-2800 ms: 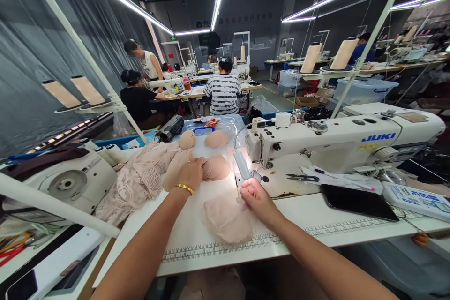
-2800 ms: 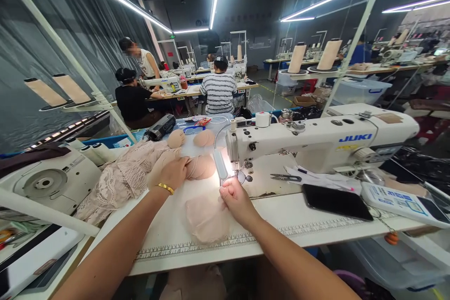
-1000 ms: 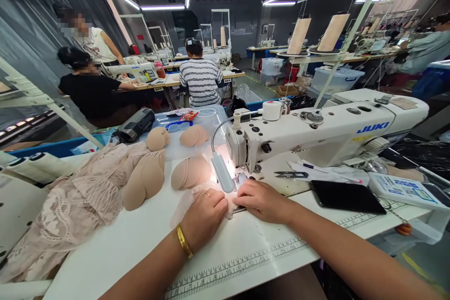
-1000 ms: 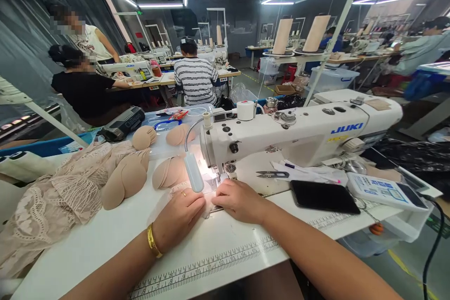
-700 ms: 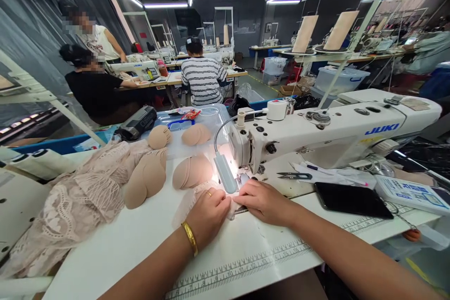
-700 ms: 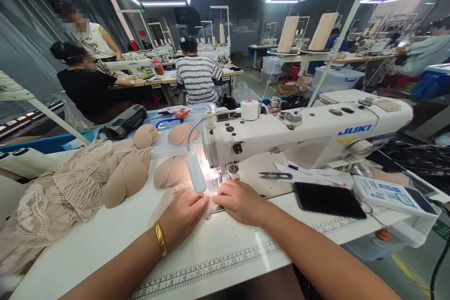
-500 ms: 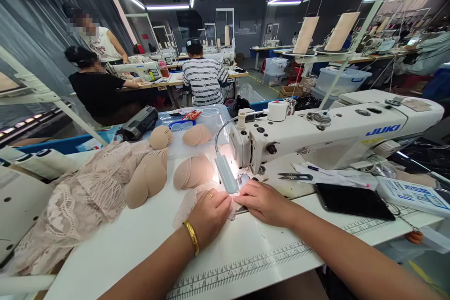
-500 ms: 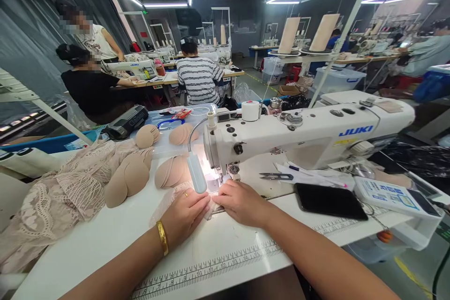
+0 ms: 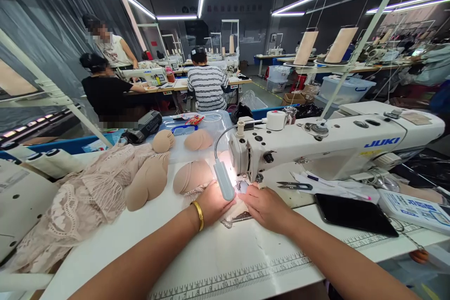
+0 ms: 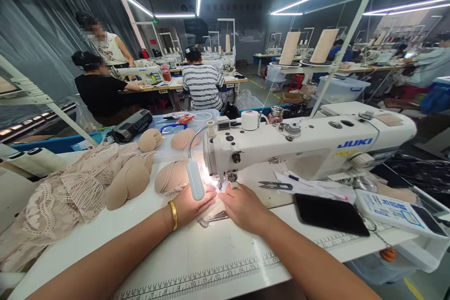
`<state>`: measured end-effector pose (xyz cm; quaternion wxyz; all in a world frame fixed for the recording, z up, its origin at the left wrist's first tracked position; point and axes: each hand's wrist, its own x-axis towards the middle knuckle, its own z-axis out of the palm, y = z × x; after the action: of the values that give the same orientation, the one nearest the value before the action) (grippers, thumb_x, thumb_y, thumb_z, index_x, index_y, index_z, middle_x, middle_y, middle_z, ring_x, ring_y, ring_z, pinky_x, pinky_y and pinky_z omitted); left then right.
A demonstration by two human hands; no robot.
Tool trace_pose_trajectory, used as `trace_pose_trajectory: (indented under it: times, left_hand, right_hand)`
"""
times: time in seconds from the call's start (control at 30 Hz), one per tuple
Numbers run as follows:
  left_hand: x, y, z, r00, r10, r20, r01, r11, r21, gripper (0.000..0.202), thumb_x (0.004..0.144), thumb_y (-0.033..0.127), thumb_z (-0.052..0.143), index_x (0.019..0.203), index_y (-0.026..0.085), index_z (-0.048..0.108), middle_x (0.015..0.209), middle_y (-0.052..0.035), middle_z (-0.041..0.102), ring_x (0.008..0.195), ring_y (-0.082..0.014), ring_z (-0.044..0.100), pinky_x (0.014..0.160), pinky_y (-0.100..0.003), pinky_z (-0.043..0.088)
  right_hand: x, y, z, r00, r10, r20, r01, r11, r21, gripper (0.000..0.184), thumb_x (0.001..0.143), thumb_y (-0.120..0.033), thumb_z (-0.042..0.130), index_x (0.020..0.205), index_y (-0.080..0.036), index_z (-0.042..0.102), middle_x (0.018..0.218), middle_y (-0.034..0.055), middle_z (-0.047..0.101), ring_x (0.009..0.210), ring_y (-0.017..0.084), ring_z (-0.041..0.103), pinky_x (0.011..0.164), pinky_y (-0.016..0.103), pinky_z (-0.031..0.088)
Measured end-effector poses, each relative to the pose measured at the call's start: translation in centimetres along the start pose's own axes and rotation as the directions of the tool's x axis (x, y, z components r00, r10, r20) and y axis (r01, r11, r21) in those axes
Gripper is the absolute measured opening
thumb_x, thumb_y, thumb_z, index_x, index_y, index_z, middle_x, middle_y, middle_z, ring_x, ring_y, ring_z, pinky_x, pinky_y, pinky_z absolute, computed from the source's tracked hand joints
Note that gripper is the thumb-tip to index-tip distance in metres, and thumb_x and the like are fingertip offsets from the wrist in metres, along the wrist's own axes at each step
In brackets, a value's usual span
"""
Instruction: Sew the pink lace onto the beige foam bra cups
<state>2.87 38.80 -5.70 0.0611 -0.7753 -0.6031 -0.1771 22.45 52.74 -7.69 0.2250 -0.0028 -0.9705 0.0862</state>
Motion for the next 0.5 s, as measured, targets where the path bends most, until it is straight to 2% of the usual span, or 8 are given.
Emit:
trace_pose_trajectory:
  times: [0.13, 0.33, 0.5]
  left_hand:
    - [0.4, -0.8, 0.2, 0.999, 0.026, 0.04, -0.026, 0.999, -0.019, 0.023, 0.102, 0.02, 0.05, 0.109, 0.021, 0.072, 0.111, -0.0085, 0.076, 0.105, -0.027, 0.069, 0.1, -0.043, 0.052]
    - [0.5, -1.5, 0.0, 0.997, 0.025, 0.074, -0.021, 0.999, -0.049, 0.027, 0.103, 0.023, 0.048, 0.113, 0.023, 0.073, 0.116, -0.0083, 0.075, 0.107, -0.0281, 0.067, 0.101, -0.045, 0.052]
    - [0.9, -1.8, 0.2, 0.997, 0.037, 0.062, -0.033, 0.997, -0.064, 0.027, 0.102, 0.024, 0.046, 0.107, 0.022, 0.073, 0.116, -0.0105, 0.075, 0.106, -0.0297, 0.065, 0.099, -0.047, 0.051]
  right_hand:
    - [0.1, 0.1, 0.0, 1.0, 0.027, -0.005, -0.027, 1.0, 0.012, 0.029, 0.092, -0.006, 0.044, 0.105, -0.019, 0.067, 0.078, 0.004, 0.053, 0.067, 0.021, 0.039, 0.057, 0.031, 0.029]
    - [0.3, -0.1, -0.4, 0.998, 0.065, 0.008, -0.065, 0.998, 0.01, 0.025, 0.092, -0.006, 0.045, 0.097, -0.02, 0.064, 0.074, 0.0024, 0.048, 0.065, 0.02, 0.035, 0.056, 0.032, 0.025]
    - [0.3, -0.1, -0.7, 0.998, 0.064, 0.024, -0.064, 0.998, 0.013, 0.022, 0.091, -0.005, 0.046, 0.094, -0.02, 0.062, 0.074, 0.0017, 0.048, 0.065, 0.02, 0.034, 0.057, 0.031, 0.026]
